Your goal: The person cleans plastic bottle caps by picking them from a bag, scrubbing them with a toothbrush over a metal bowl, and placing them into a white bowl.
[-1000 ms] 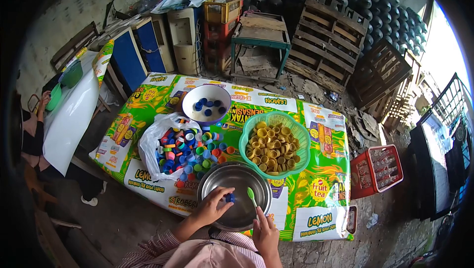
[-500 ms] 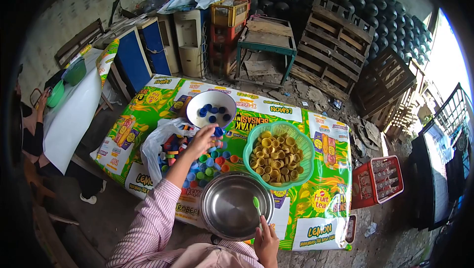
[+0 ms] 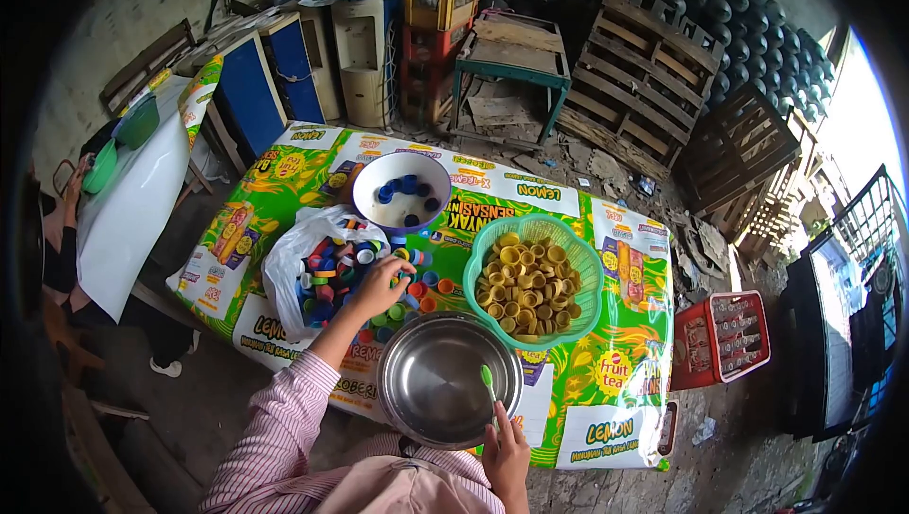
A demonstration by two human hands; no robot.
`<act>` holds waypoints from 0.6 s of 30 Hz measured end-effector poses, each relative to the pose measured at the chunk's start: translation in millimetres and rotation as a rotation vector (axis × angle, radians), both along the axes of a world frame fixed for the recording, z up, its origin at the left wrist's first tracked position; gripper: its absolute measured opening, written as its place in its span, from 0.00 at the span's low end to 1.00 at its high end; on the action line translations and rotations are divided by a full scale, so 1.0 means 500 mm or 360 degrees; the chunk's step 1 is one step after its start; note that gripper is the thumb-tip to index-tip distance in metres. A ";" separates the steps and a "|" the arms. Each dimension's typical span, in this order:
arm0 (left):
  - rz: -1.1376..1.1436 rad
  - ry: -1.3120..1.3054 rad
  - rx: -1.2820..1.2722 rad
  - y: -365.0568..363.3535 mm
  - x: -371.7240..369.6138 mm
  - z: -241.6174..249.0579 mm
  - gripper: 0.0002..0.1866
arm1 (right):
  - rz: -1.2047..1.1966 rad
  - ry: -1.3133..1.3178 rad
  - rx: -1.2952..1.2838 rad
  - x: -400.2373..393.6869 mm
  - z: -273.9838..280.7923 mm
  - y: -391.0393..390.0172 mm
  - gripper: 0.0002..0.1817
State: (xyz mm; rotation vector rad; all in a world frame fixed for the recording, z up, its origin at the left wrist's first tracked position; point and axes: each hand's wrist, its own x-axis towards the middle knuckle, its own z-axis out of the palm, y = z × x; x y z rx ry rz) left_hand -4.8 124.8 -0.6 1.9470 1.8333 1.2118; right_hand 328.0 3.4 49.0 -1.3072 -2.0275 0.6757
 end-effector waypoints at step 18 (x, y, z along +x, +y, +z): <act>0.0857 0.0709 0.0064 -0.101 -0.047 0.079 0.12 | 0.0021 0.0033 -0.0140 -0.009 0.012 0.003 0.21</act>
